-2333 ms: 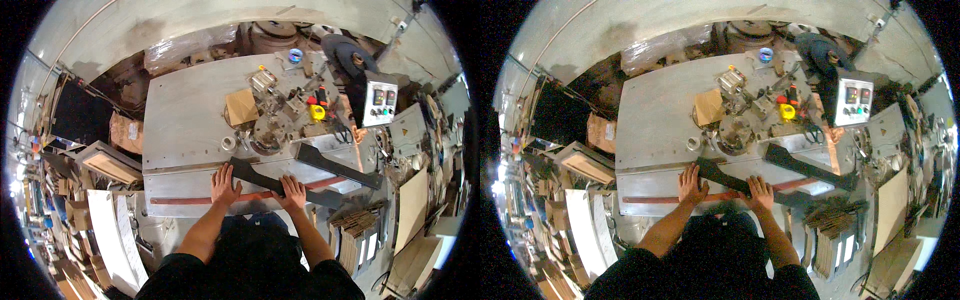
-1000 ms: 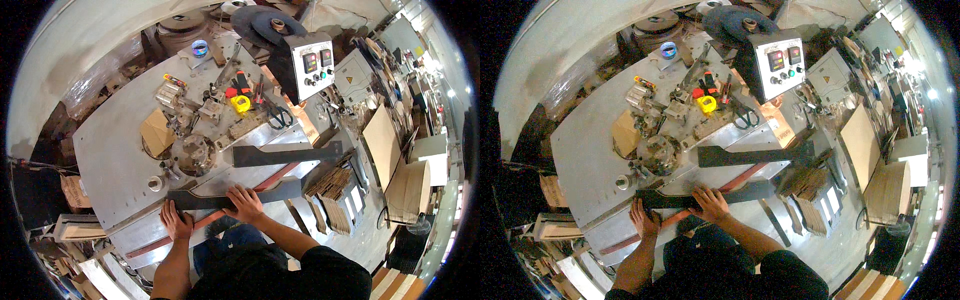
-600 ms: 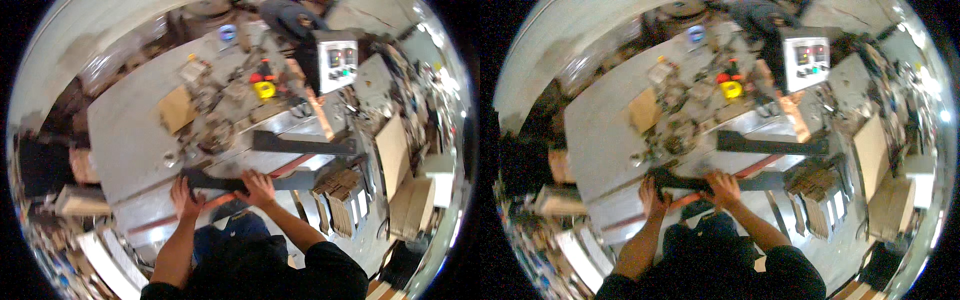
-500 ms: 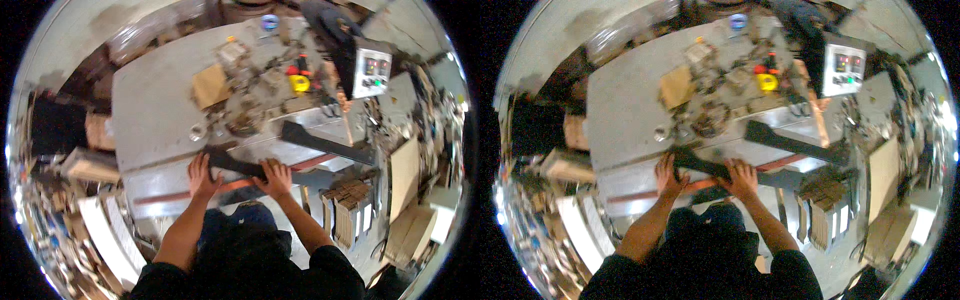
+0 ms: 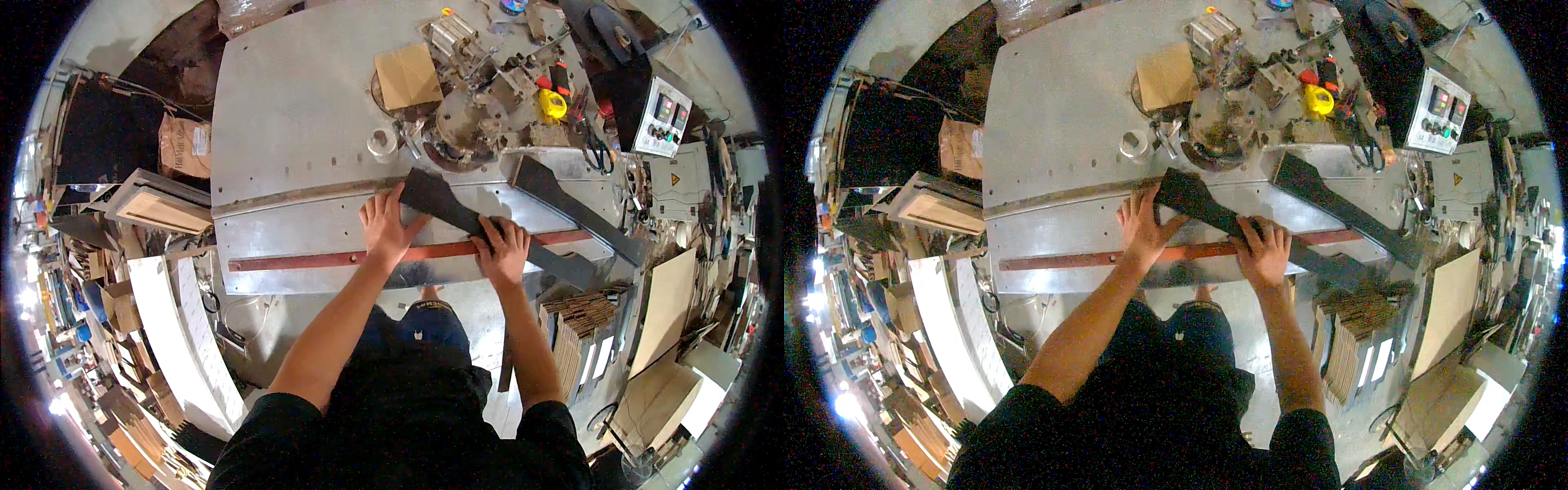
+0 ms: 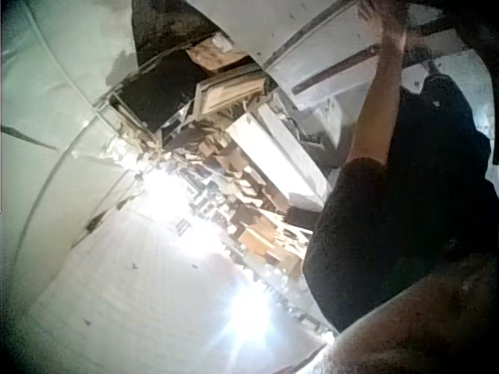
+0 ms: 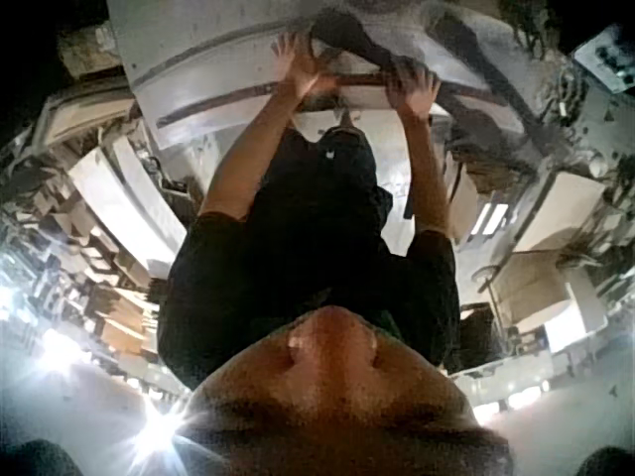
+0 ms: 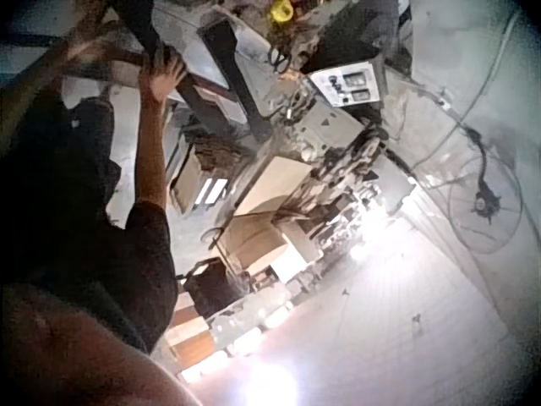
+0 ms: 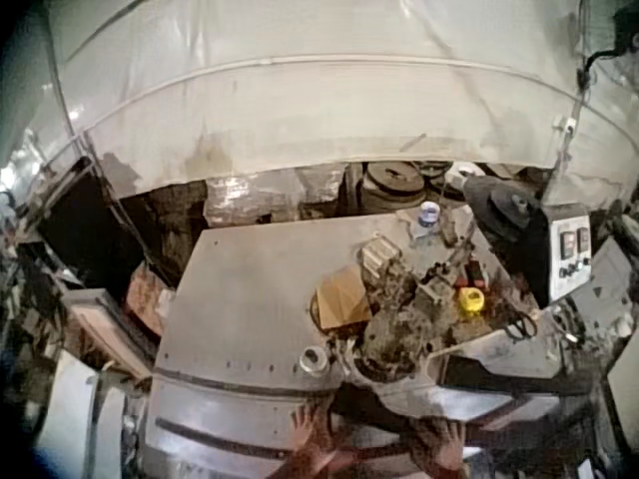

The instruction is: The person applies a dark substance from a small container onto a metal workbench using a brush. They then position a long, dark rectangular piece onto the treated area and press it down to secure it.

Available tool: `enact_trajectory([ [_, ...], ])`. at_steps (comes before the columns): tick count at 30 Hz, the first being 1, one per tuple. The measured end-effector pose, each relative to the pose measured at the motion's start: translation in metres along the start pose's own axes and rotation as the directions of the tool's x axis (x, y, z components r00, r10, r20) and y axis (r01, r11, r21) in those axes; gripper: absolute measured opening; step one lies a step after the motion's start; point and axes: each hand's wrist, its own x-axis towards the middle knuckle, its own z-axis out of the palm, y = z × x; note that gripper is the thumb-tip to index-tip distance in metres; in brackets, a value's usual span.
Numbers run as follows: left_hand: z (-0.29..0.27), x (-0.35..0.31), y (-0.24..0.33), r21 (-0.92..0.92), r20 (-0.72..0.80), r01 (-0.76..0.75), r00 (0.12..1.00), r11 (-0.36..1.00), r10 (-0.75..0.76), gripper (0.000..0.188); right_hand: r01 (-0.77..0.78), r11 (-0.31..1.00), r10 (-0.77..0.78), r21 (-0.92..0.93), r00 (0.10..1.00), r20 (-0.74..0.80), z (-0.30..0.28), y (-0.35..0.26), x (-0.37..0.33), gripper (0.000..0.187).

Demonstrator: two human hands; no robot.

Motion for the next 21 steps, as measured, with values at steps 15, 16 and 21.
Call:
enact_trajectory([
  [15,0.013,0.011,-0.008,-0.053,-0.073,-0.012,0.997,0.999,0.008,0.094,-0.03,0.998,0.031,0.055,0.999,-0.023,0.013,-0.014,0.012,0.057],
  [16,0.016,0.011,-0.012,-0.056,-0.111,-0.035,0.993,0.998,0.029,0.095,-0.031,0.998,0.032,0.05,0.999,-0.019,0.014,-0.015,0.012,0.057],
  [21,0.02,0.013,-0.022,-0.084,-0.134,-0.064,0.99,0.994,0.052,0.093,-0.016,0.999,0.017,0.044,1.0,-0.017,0.02,-0.017,0.015,0.058],
])
